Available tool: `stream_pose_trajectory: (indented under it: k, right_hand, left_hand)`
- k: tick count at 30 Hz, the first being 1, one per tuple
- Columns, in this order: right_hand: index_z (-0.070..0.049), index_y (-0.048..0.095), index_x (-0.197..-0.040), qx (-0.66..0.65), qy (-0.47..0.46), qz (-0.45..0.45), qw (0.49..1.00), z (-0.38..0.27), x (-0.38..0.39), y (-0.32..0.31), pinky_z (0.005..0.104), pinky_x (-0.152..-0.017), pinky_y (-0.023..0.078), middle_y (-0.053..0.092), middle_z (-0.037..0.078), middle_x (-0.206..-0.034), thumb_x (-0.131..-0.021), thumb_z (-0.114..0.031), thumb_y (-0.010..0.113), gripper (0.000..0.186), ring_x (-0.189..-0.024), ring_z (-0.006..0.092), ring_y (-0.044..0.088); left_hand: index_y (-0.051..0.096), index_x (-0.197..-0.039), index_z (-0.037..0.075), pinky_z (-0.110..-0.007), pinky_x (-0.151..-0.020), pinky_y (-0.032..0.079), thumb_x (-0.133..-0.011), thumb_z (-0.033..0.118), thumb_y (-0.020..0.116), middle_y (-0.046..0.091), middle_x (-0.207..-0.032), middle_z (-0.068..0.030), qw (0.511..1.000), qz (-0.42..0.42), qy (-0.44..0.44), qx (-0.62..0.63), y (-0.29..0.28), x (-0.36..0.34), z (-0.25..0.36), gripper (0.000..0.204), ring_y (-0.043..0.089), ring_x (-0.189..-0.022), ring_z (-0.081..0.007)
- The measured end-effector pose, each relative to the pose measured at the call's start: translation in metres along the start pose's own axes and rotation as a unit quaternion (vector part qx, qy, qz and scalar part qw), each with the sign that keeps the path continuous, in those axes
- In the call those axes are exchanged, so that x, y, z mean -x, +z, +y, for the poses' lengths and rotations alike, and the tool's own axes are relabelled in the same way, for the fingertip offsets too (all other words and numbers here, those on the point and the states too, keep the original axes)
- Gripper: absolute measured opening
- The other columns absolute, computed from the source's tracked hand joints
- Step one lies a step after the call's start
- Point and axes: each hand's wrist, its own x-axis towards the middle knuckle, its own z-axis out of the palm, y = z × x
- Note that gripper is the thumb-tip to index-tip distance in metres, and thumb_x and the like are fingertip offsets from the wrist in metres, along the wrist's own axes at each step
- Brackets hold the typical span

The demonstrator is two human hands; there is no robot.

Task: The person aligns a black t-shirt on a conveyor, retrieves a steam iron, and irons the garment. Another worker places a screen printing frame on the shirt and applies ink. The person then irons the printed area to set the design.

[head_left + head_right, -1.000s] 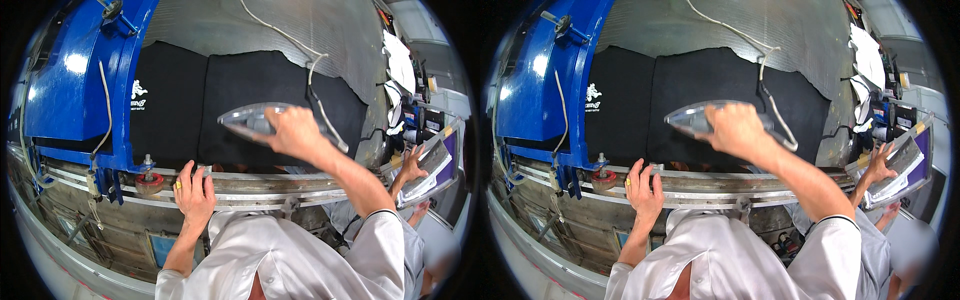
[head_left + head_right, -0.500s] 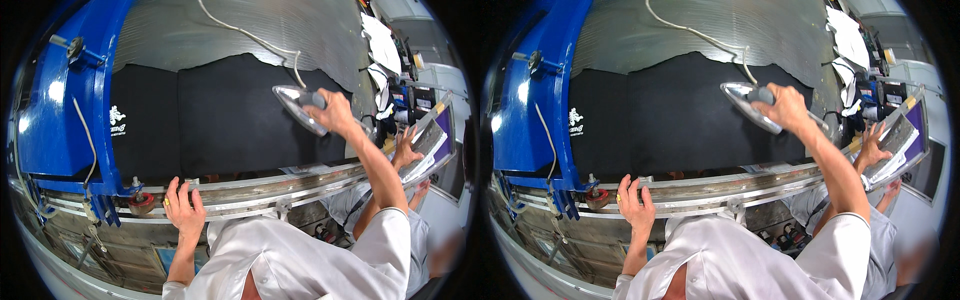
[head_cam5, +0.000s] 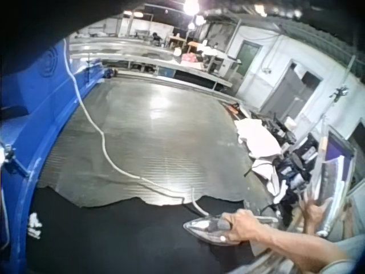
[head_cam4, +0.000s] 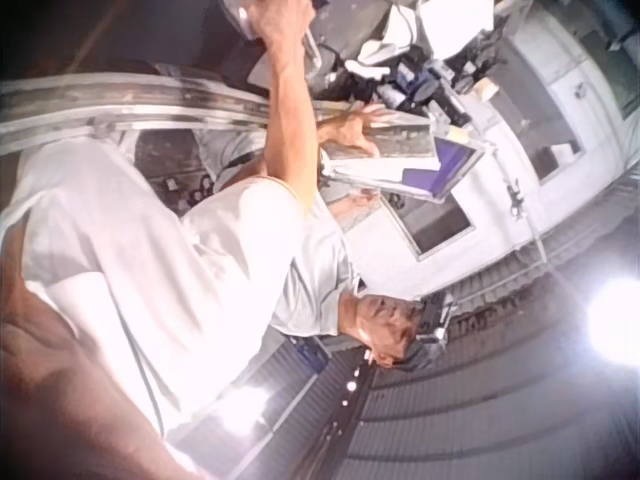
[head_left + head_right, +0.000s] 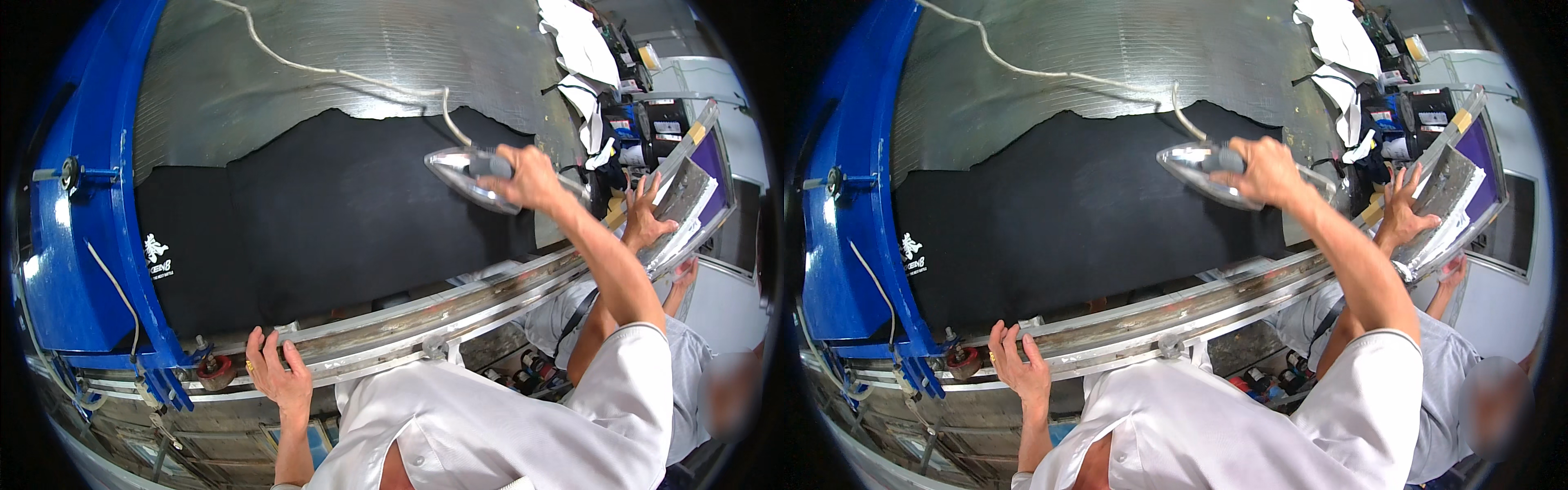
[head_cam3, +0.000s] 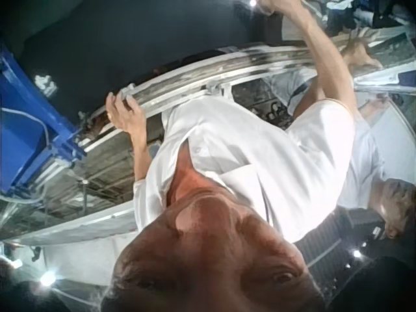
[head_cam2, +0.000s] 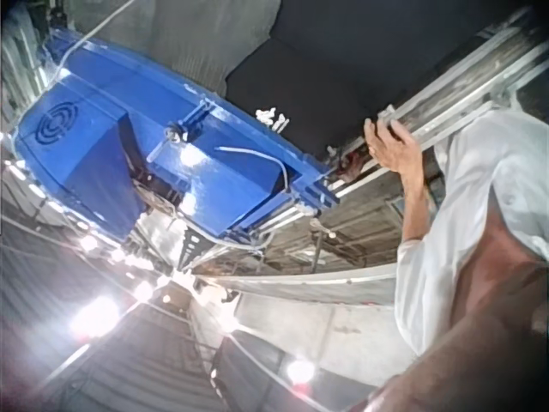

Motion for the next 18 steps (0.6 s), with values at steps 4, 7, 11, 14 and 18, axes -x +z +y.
stream_pose_trajectory:
  k: [4, 7, 11, 14, 18]
  right_hand:
    - [-0.006, 0.064, -0.085, 0.010, -0.001, 0.001, 1.000, 0.021, -0.030, -0.008, 0.0478, -0.067, 0.053, 0.065, 0.020, -0.068, -0.075, -0.051, 0.077, 0.048, -0.071, 0.0410, 0.067]
    - [-0.007, 0.063, -0.084, 0.030, -0.070, -0.008, 0.997, 0.015, 0.001, 0.007, 0.0485, -0.063, 0.053, 0.064, 0.021, -0.064, -0.075, -0.052, 0.077, 0.048, -0.066, 0.0419, 0.066]
    - [-0.005, 0.061, -0.082, 0.029, -0.118, -0.018, 0.992, 0.008, 0.025, 0.023, 0.0479, -0.064, 0.054, 0.064, 0.020, -0.064, -0.074, -0.055, 0.076, 0.052, -0.066, 0.0400, 0.067]
    - [-0.007, 0.066, -0.093, 0.045, -0.019, -0.009, 0.999, 0.021, -0.017, 0.002, 0.0478, -0.067, 0.054, 0.068, 0.018, -0.071, -0.074, -0.055, 0.076, 0.052, -0.073, 0.0389, 0.068]
    - [-0.009, 0.066, -0.094, 0.006, -0.010, -0.005, 1.000, 0.025, -0.042, -0.015, 0.0479, -0.067, 0.054, 0.069, 0.017, -0.074, -0.074, -0.052, 0.077, 0.049, -0.074, 0.0381, 0.068]
  left_hand:
    - [0.062, -0.107, 0.002, -0.044, -0.086, 0.046, -0.089, 0.010, 0.062, 0.055, -0.126, -0.0170, 1.000, 0.002, 0.007, 0.004, -0.002, 0.000, 0.001, 0.020, 0.059, -0.104, -0.0335]
    - [0.062, -0.107, 0.002, -0.044, -0.085, 0.047, -0.089, 0.009, 0.062, 0.055, -0.126, -0.0173, 1.000, 0.002, 0.001, 0.002, -0.003, 0.000, 0.002, 0.019, 0.059, -0.104, -0.0340]
    - [0.063, -0.105, 0.001, -0.044, -0.085, 0.048, -0.089, 0.008, 0.062, 0.055, -0.125, -0.0178, 1.000, 0.009, -0.008, 0.001, -0.001, -0.001, 0.004, 0.018, 0.059, -0.106, -0.0348]
    - [0.063, -0.104, 0.000, -0.044, -0.085, 0.049, -0.089, 0.007, 0.062, 0.055, -0.125, -0.0179, 1.000, 0.004, 0.010, 0.003, -0.001, -0.004, 0.005, 0.017, 0.059, -0.107, -0.0354]
    - [0.063, -0.106, 0.001, -0.043, -0.088, 0.047, -0.089, 0.004, 0.061, 0.055, -0.126, -0.0175, 1.000, 0.008, 0.005, 0.012, -0.002, -0.002, 0.004, 0.017, 0.058, -0.108, -0.0354]
